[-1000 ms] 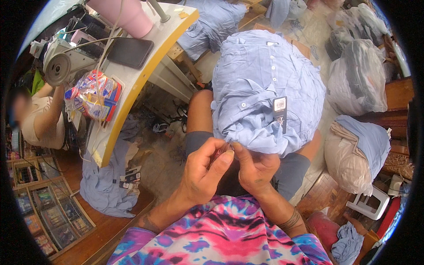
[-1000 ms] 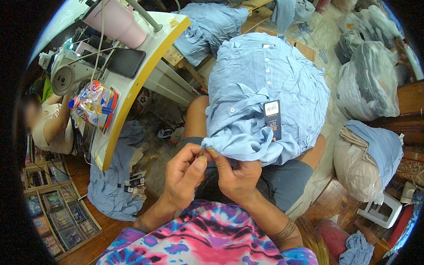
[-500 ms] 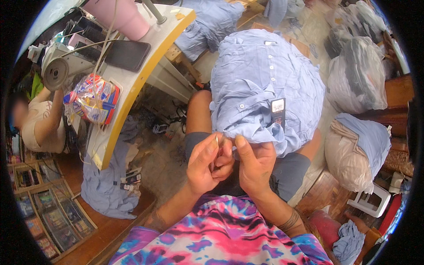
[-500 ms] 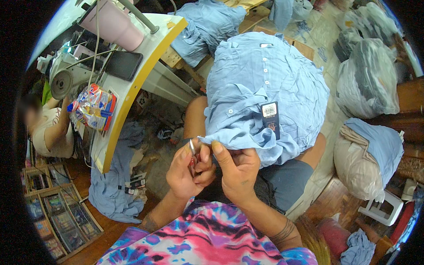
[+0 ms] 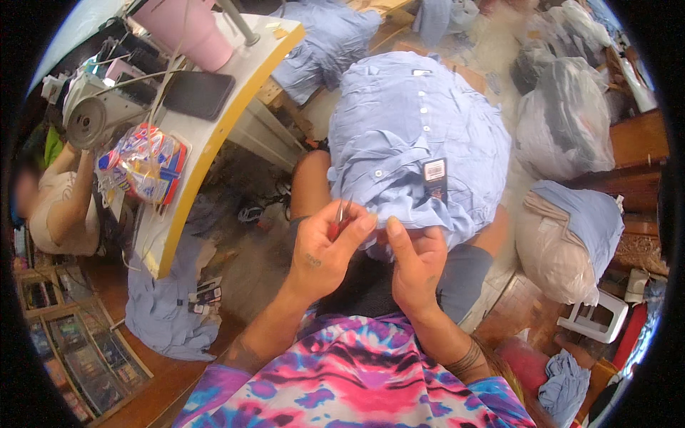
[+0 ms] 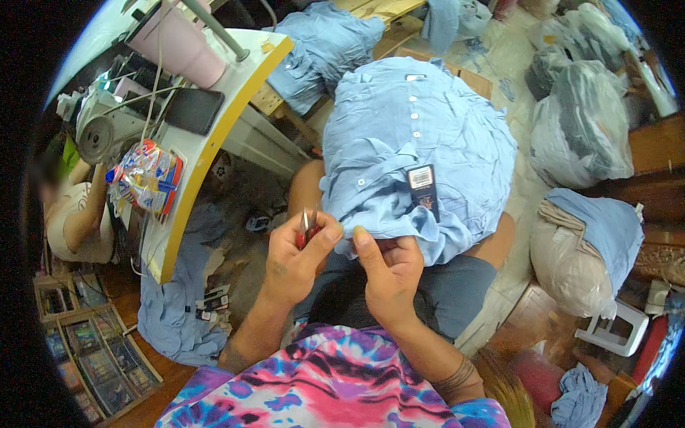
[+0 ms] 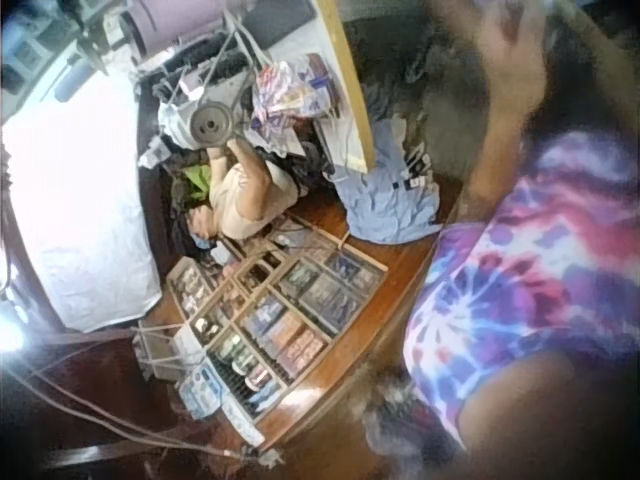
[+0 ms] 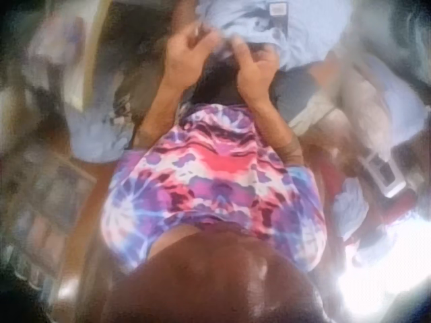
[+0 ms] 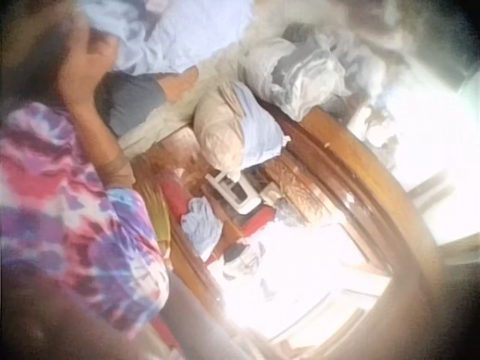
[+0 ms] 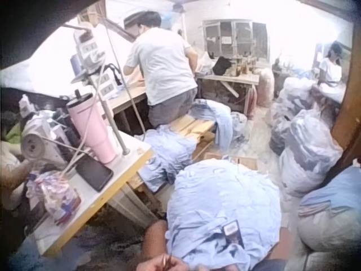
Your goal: The person uses a pair of snips to trim loose threads from several light blue collared shirts and then removes paper tags from the necklines.
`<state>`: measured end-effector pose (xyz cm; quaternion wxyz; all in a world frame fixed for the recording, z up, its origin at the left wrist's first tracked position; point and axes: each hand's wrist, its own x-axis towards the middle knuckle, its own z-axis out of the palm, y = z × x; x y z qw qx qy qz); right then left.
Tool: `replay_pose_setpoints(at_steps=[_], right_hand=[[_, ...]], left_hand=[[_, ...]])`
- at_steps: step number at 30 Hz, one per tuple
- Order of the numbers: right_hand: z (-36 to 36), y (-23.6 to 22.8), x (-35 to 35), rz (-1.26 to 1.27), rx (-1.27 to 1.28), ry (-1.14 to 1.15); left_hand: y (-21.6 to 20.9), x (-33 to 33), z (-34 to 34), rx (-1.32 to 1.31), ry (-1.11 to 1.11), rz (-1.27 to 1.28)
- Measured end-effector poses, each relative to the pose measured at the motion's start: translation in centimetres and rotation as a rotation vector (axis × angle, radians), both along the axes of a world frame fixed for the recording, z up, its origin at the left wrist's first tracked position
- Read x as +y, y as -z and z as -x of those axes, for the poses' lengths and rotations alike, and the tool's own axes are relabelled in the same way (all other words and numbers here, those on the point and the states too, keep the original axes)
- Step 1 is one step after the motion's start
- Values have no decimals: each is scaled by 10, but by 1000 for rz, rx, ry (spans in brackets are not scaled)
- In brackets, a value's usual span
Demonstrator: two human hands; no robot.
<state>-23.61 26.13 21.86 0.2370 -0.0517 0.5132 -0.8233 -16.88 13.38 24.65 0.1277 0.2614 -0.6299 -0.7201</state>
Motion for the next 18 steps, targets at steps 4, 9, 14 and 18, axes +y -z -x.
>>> replay_pose_setpoints(at_steps=[4, 9, 14, 18], right_hand=[[-6, -6, 24, 26, -221, -18], [-9, -17, 79, 1, -317, 14], [6, -14, 128, -196, -270, 8], [45, -21, 141, -305, -193, 145]], left_hand=[[8, 17, -17, -82, 160, -115], [29, 10, -30, -118, 50, 32], [53, -23, 21, 87, -104, 858], [61, -58, 79, -16, 90, 646]])
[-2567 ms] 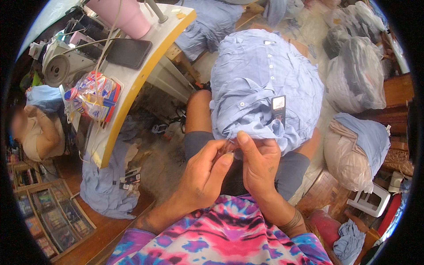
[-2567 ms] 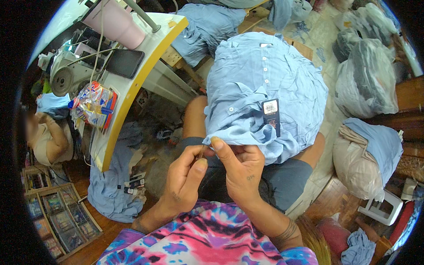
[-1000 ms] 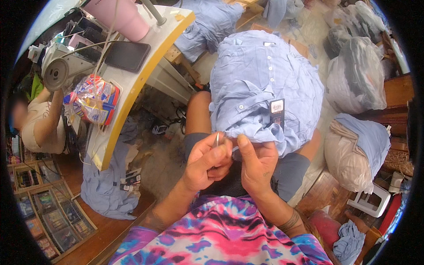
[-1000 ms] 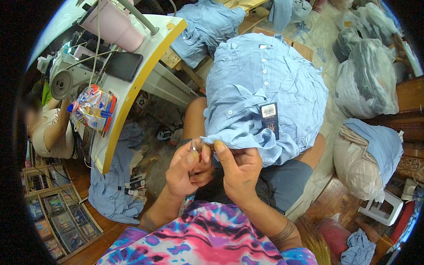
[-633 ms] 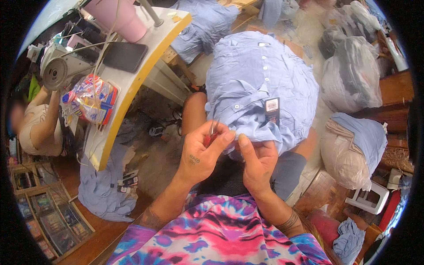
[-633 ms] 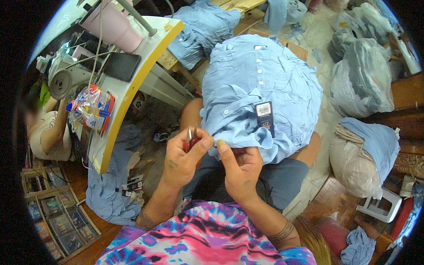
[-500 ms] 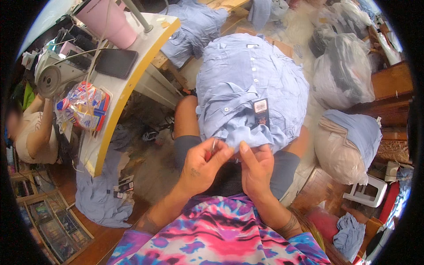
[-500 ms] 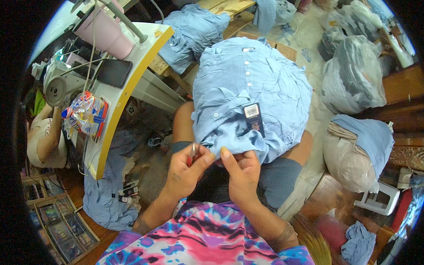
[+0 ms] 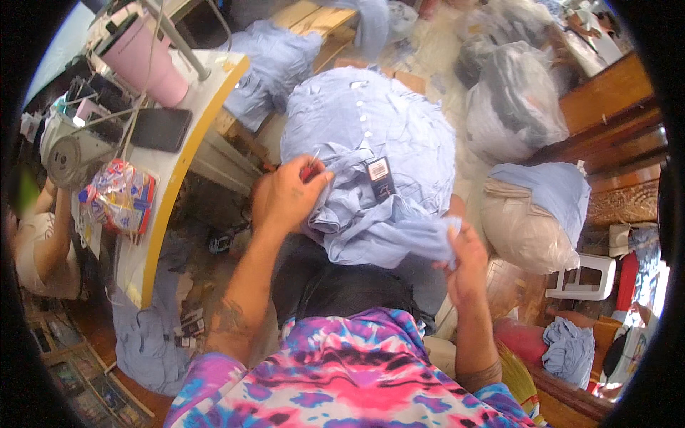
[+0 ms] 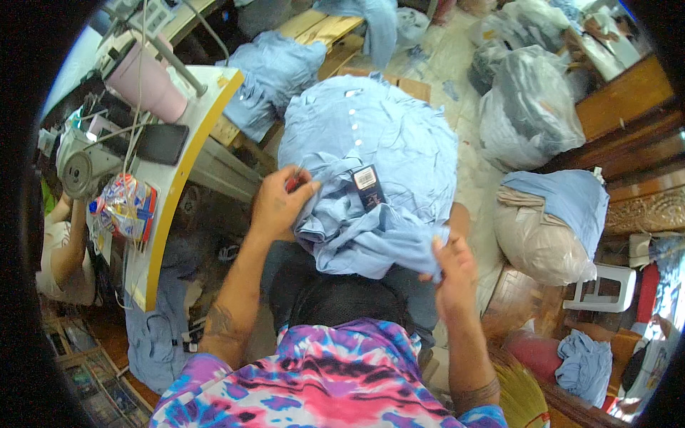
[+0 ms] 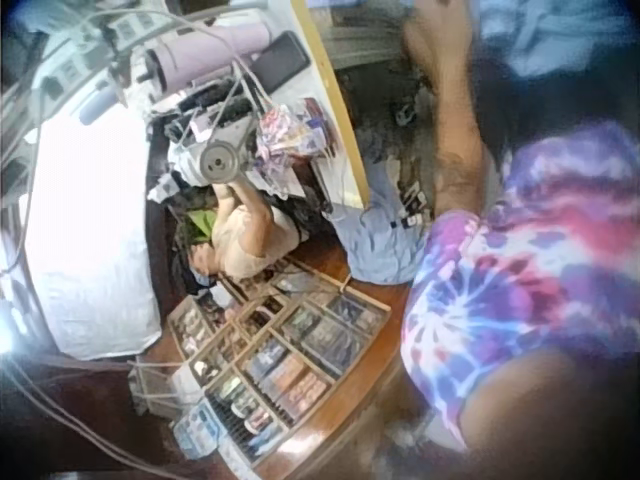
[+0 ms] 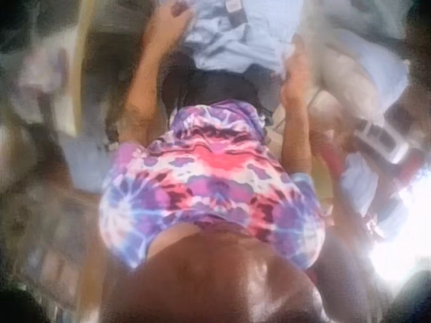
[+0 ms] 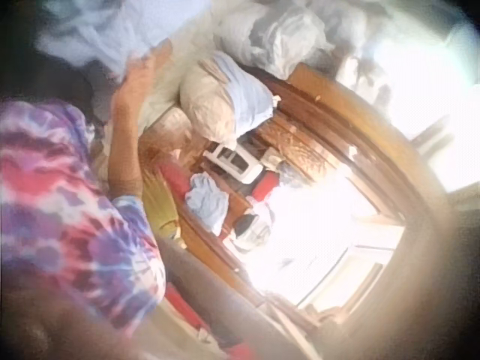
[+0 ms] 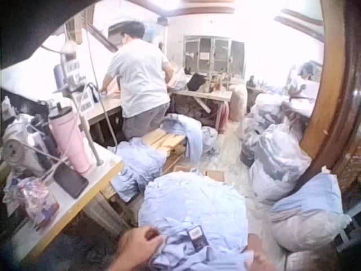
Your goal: The person uses a pair of snips to trim loose threads from several light blue collared shirts and then removes paper tags from the necklines.
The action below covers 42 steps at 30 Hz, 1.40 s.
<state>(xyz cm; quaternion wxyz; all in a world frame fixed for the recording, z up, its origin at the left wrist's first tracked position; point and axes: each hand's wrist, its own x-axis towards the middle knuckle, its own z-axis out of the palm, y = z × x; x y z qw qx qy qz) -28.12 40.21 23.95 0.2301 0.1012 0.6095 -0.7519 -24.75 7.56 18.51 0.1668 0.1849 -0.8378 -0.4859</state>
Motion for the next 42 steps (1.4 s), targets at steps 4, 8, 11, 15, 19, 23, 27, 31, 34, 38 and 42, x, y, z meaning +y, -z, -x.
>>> replay_pose_setpoints(at_steps=[4, 8, 11, 15, 19, 23, 27, 31, 34, 38, 42], right_hand=[[82, -50, 16, -9, 284, 95], [91, -103, 36, 86, 439, 210], [82, -95, 47, 69, 377, 401], [47, -11, 74, -113, 205, 267], [-2, 36, 66, -134, -53, 218], [-25, 49, 66, -533, 126, -1], [-26, 48, 58, -1124, 634, -207], [7, 49, 18, -935, 567, -165], [15, 69, -1, -787, 428, -138], [10, 73, -14, -661, 340, 1], [-7, 62, -31, -676, 583, 68]], left_hand=[[-38, -37, 73, 239, 109, -249], [-120, -52, 74, 523, -202, -509], [-124, -80, 51, 455, -241, -418], [-35, -80, 46, 278, -239, -172], [29, -64, 36, 117, -221, -165], [39, -50, 28, 58, -251, -36], [10, -20, 17, 139, -353, 45], [-15, 17, 2, 134, -320, 11], [-18, 50, -12, 111, -182, -11], [-23, 96, -24, 26, 2, -378], [-24, 120, -25, -10, 122, -570]])
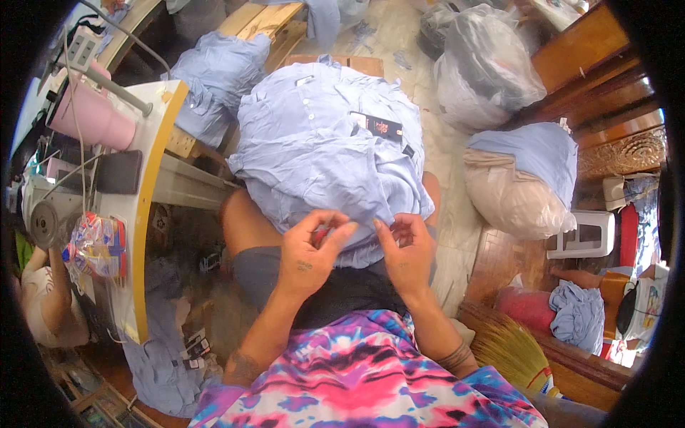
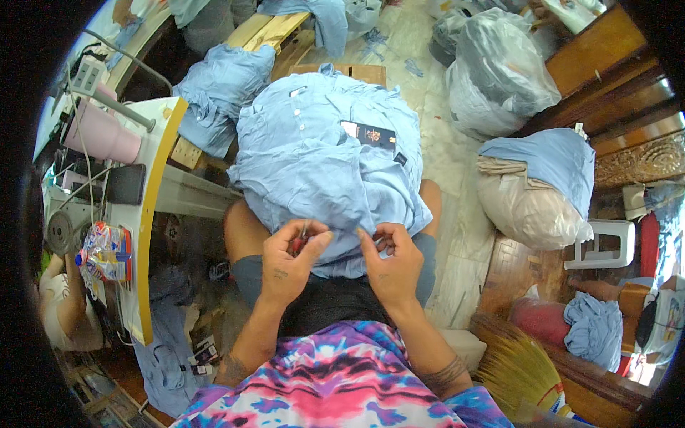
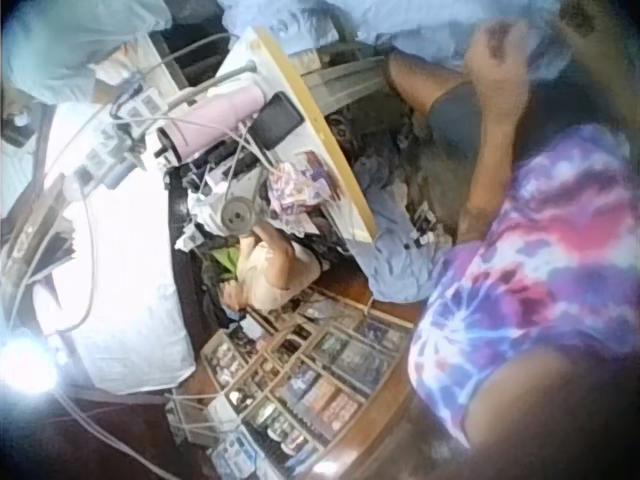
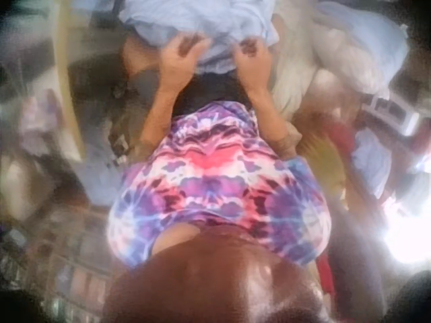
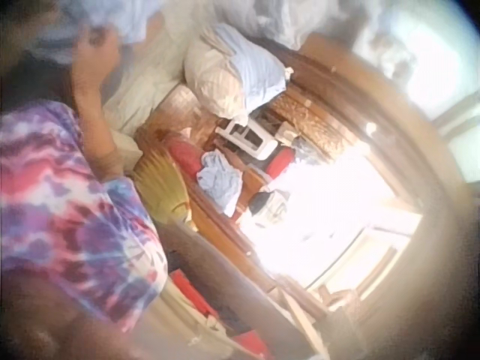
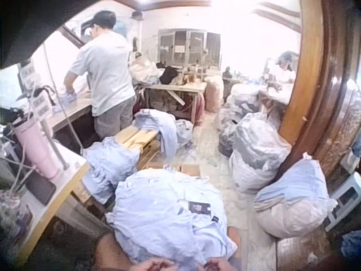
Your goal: The person uses a pair of snips to trim loose threads from several light blue collared shirts and then removes paper tags from the necklines.
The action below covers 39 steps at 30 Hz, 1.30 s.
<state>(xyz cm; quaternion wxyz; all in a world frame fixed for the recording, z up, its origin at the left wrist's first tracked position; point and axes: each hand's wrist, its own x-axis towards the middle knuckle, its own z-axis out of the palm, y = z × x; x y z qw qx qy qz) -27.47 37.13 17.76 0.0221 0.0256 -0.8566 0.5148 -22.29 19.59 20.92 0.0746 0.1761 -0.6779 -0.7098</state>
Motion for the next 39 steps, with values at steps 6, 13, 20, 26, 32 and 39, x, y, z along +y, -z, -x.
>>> replay_pose_setpoints(at_steps=[6, 13, 20, 26, 32, 39], right_hand=[[-11, -54, -46, 9, 418, -273], [-33, -54, -48, 612, -559, -284], [-47, -37, -56, 1248, -1221, -220], [-41, -33, -51, 1392, -1164, -162], [-30, -23, -39, 1481, -1097, -284], [-21, -18, -36, 1447, -980, -384]], left_hand=[[-20, -9, -10, 137, 15, 1], [-23, -28, -30, 96, -184, 83], [-15, -8, -38, 282, -226, 422], [-29, -9, -45, 188, -64, 364], [-49, -16, -62, -142, 167, -931], [-60, -7, -56, -203, 262, -905]])
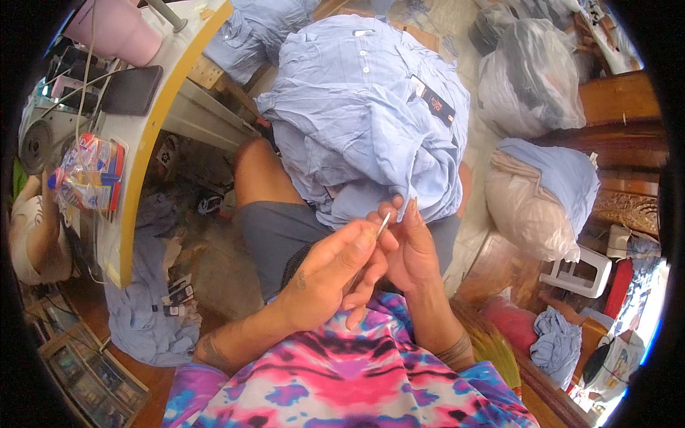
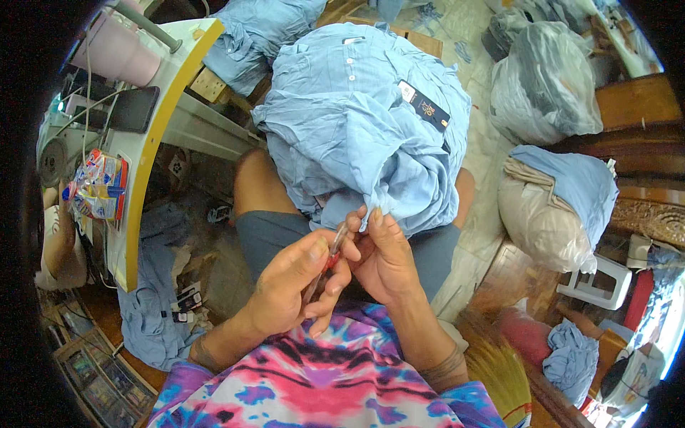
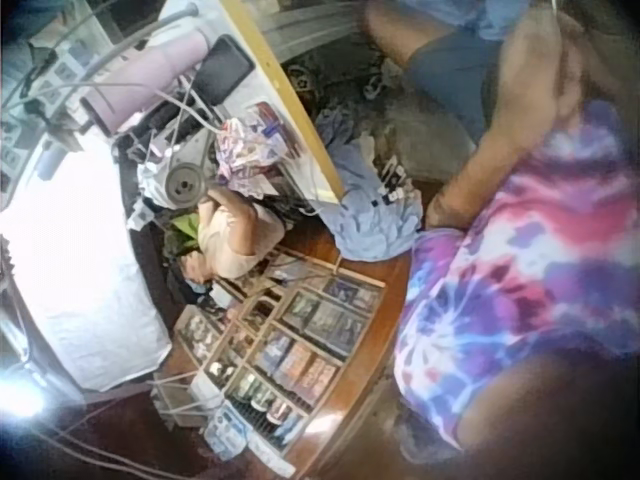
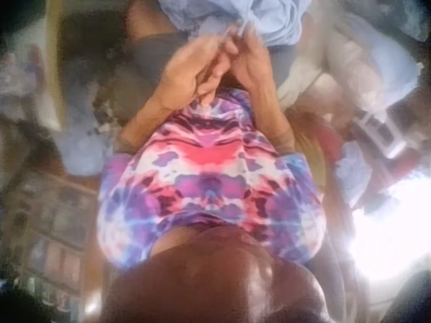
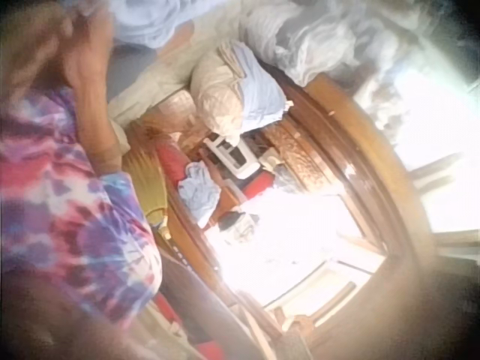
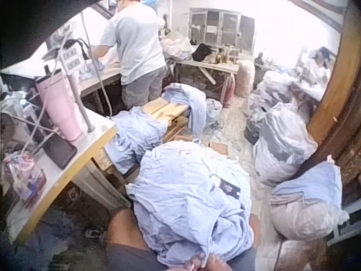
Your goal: The person uses a pair of snips to trim loose threads from several light blue collared shirts and then removes paper tags from the necklines.
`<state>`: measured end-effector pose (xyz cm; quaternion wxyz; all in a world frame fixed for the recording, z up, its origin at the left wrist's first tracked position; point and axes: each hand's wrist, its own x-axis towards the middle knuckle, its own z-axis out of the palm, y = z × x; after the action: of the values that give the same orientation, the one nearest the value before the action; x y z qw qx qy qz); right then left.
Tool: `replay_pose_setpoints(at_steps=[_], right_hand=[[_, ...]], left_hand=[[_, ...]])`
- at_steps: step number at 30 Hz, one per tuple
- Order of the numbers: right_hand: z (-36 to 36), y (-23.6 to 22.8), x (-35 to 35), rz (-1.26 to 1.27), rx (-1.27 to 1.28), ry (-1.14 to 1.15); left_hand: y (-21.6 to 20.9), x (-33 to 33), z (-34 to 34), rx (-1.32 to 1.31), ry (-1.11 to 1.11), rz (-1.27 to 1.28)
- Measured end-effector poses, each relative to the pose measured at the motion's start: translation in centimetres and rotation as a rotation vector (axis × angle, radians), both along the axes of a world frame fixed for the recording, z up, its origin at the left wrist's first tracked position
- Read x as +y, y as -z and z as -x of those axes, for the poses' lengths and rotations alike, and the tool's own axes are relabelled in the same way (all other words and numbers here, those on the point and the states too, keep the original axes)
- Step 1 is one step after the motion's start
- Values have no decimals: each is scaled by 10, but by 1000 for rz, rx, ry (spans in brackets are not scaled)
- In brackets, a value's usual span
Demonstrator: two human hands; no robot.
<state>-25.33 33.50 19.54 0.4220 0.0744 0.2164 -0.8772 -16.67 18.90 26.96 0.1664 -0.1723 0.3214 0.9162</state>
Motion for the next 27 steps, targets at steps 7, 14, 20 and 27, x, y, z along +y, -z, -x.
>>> replay_pose_setpoints(at_steps=[7, 14, 20, 27], right_hand=[[2, 7, -2, -40, 12, 20], [2, 9, -4, -43, 10, 9], [6, 9, -5, -40, 14, 14], [5, 8, -6, -56, 47, 33]], left_hand=[[-2, 2, 2, -10, 49, -9], [-2, 0, 0, -5, 38, -17], [0, 1, 4, -14, 27, 28], [3, 1, 3, -26, 17, 56]])
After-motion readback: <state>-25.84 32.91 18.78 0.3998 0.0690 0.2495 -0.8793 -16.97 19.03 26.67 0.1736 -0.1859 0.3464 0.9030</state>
